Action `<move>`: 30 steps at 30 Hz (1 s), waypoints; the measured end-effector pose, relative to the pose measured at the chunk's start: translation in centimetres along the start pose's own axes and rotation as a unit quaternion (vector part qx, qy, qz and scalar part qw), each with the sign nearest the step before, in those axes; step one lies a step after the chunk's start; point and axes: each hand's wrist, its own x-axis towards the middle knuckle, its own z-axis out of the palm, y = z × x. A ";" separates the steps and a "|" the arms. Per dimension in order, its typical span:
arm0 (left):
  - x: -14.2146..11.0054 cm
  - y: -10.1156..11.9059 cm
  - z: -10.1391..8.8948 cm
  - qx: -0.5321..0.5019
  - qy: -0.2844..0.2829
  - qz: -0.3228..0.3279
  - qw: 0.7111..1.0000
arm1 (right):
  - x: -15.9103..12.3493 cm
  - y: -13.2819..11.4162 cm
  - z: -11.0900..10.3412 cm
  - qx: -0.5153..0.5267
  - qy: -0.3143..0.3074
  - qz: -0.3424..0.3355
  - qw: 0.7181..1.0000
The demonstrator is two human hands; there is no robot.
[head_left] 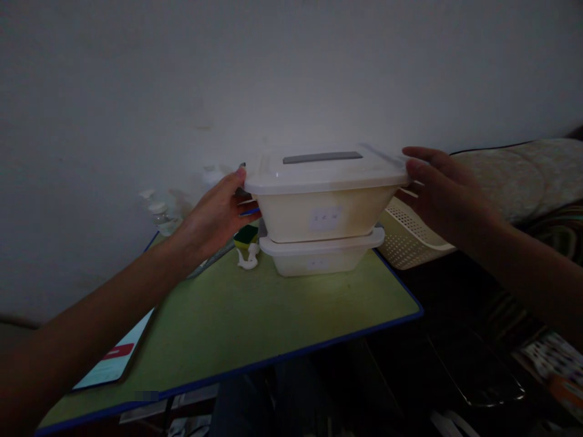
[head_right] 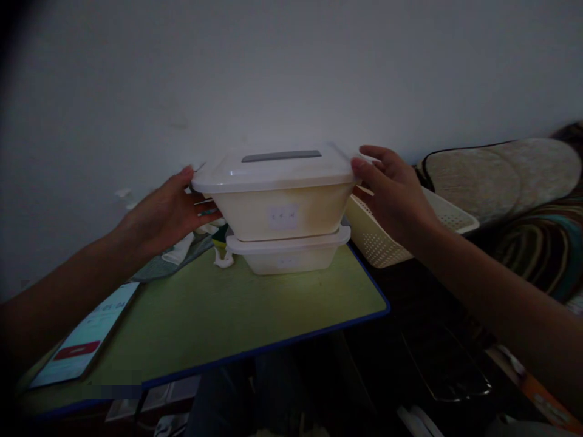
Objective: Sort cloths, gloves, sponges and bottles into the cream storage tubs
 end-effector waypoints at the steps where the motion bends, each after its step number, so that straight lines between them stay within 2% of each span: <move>1: 0.0 0.0 0.1 0.001 0.001 0.000 1.000 | 0.1 0.1 -0.2 -0.005 0.004 0.000 1.000; 5: 0.0 -0.9 -0.5 0.025 -0.012 0.002 1.000 | 0.1 1.4 -1.1 -0.035 -0.014 -0.018 0.999; 8: -0.2 -2.6 -1.4 0.064 -0.030 -0.005 0.997 | -0.2 3.4 -2.0 -0.071 -0.026 -0.025 0.997; 10: -0.5 -4.3 -1.9 0.093 -0.058 0.016 0.994 | -0.6 5.2 -2.5 -0.095 -0.040 -0.012 0.995; 12: -0.6 -6.1 -2.1 0.120 -0.100 0.034 0.987 | -1.0 7.3 -2.6 -0.097 -0.074 0.020 0.992; 14: -0.5 -7.8 -2.0 0.121 -0.114 0.000 0.986 | -1.6 9.0 -2.4 -0.075 -0.130 0.046 0.988; 16: -0.2 -9.2 -1.7 0.108 -0.105 -0.013 0.988 | -2.0 10.3 -1.9 -0.080 -0.133 0.052 0.987; 19: 0.1 -10.2 -1.1 0.097 -0.086 0.010 0.992 | -2.5 10.9 -1.3 -0.085 -0.094 0.039 0.991; 21: -0.1 -10.0 -0.8 0.085 -0.080 0.003 0.993 | -2.7 10.7 -1.1 -0.074 -0.085 0.036 0.993; 24: -1.1 -8.7 -0.3 0.056 -0.069 -0.040 0.995 | -3.0 9.9 -1.2 -0.055 -0.091 0.051 0.993; 27: -1.9 -6.5 0.3 0.046 -0.047 -0.072 0.995 | -3.1 8.2 -1.3 -0.031 -0.097 0.071 0.992; 30: -2.0 -3.8 0.9 0.044 -0.040 -0.054 0.997 | -2.6 5.7 -1.2 -0.016 -0.096 0.059 0.994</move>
